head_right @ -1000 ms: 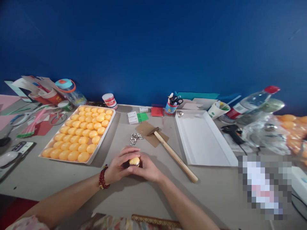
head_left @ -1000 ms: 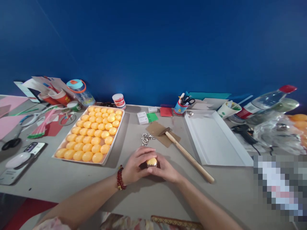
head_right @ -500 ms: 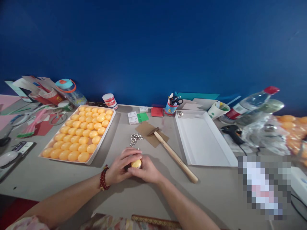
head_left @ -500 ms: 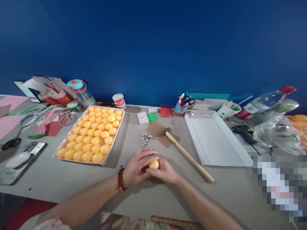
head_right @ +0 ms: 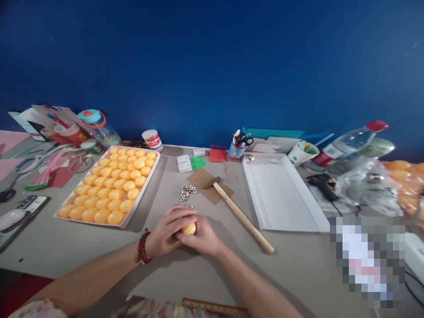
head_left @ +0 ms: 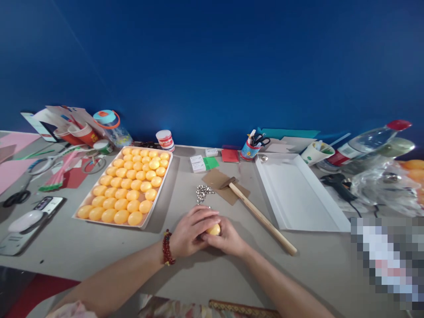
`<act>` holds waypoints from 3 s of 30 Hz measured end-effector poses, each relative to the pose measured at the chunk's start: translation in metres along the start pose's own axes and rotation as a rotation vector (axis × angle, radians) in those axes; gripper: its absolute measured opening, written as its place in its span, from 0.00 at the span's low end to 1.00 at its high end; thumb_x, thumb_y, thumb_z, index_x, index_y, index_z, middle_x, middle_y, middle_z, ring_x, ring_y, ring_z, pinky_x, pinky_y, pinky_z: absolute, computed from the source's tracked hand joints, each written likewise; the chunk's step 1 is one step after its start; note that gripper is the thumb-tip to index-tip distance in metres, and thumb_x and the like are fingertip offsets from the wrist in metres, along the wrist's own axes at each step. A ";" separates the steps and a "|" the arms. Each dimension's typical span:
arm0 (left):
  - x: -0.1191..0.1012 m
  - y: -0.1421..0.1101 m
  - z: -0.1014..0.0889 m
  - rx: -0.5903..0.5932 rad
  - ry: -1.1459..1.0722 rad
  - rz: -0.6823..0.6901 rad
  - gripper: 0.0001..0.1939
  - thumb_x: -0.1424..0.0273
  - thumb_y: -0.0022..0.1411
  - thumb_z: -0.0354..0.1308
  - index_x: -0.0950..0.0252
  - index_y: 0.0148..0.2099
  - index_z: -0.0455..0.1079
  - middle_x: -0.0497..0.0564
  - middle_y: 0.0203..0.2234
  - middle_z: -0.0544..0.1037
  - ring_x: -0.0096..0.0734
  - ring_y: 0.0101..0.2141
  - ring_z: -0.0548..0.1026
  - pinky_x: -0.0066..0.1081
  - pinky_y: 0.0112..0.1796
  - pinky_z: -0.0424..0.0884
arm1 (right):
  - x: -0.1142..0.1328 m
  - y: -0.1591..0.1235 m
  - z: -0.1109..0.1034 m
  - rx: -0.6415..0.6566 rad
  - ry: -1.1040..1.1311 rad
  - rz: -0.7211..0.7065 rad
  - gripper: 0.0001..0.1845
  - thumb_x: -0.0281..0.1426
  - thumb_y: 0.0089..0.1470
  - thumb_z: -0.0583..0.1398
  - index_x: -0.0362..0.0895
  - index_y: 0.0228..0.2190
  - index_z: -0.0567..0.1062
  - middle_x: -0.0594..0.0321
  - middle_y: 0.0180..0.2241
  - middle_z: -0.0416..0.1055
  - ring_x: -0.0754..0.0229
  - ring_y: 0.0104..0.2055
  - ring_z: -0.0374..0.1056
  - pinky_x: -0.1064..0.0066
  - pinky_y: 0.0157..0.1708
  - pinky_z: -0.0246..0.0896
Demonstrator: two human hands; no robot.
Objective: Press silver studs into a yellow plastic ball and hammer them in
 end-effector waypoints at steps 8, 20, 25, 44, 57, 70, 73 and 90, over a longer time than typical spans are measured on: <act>-0.001 -0.002 -0.003 0.001 0.027 -0.028 0.22 0.67 0.68 0.52 0.60 0.63 0.62 0.62 0.55 0.68 0.47 0.54 0.67 0.50 0.54 0.67 | 0.012 0.000 -0.001 0.011 -0.008 0.024 0.17 0.43 0.49 0.66 0.41 0.30 0.73 0.66 0.26 0.65 0.64 0.27 0.58 0.74 0.26 0.54; 0.001 -0.001 -0.007 -0.096 -0.279 -0.271 0.25 0.59 0.64 0.60 0.60 0.61 0.66 0.60 0.53 0.69 0.46 0.55 0.67 0.46 0.54 0.67 | 0.000 -0.003 -0.014 -0.014 0.446 0.116 0.23 0.49 0.59 0.60 0.41 0.40 0.76 0.60 0.33 0.71 0.59 0.34 0.66 0.70 0.36 0.63; 0.004 -0.002 -0.006 -0.136 -0.351 -0.243 0.21 0.63 0.67 0.58 0.60 0.60 0.67 0.60 0.50 0.73 0.44 0.53 0.69 0.46 0.54 0.67 | 0.003 -0.001 -0.014 -0.063 0.463 0.136 0.21 0.49 0.54 0.64 0.42 0.34 0.73 0.64 0.29 0.69 0.63 0.29 0.65 0.73 0.31 0.63; 0.006 -0.002 0.000 -0.180 -0.605 -0.370 0.20 0.62 0.62 0.64 0.63 0.54 0.72 0.59 0.46 0.75 0.43 0.47 0.74 0.42 0.47 0.74 | 0.008 0.001 -0.010 0.014 0.418 0.076 0.30 0.57 0.56 0.57 0.41 0.36 0.75 0.60 0.28 0.73 0.59 0.28 0.69 0.68 0.30 0.65; 0.008 -0.006 0.003 -0.138 -0.802 -0.441 0.22 0.66 0.62 0.64 0.61 0.57 0.70 0.60 0.51 0.70 0.40 0.44 0.75 0.32 0.35 0.79 | 0.002 0.000 -0.010 0.017 0.446 0.122 0.27 0.54 0.56 0.60 0.41 0.36 0.76 0.60 0.28 0.74 0.60 0.29 0.70 0.70 0.32 0.65; 0.008 -0.004 0.003 -0.146 -0.895 -0.426 0.21 0.67 0.63 0.63 0.61 0.57 0.69 0.61 0.55 0.71 0.44 0.51 0.74 0.37 0.43 0.78 | 0.003 0.001 -0.013 0.006 0.357 0.158 0.26 0.53 0.56 0.61 0.40 0.33 0.75 0.61 0.25 0.74 0.62 0.27 0.69 0.71 0.30 0.63; 0.010 -0.003 0.002 -0.186 -0.820 -0.392 0.21 0.65 0.61 0.65 0.61 0.56 0.71 0.61 0.56 0.69 0.47 0.56 0.70 0.42 0.49 0.75 | 0.006 0.000 -0.012 -0.004 0.326 0.130 0.28 0.55 0.56 0.59 0.41 0.35 0.74 0.61 0.26 0.74 0.61 0.27 0.69 0.70 0.31 0.64; 0.007 0.000 -0.006 -0.171 -0.782 -0.345 0.20 0.62 0.66 0.59 0.64 0.57 0.71 0.62 0.53 0.74 0.49 0.59 0.65 0.47 0.57 0.65 | 0.013 0.002 -0.010 0.008 0.364 0.078 0.23 0.47 0.54 0.65 0.41 0.41 0.73 0.63 0.31 0.71 0.63 0.29 0.69 0.72 0.32 0.64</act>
Point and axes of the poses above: each hand's wrist, its own y-axis towards the middle knuckle, its own z-axis out of the palm, x = y × z, the point moved 1 cm from there along y, towards the middle knuckle
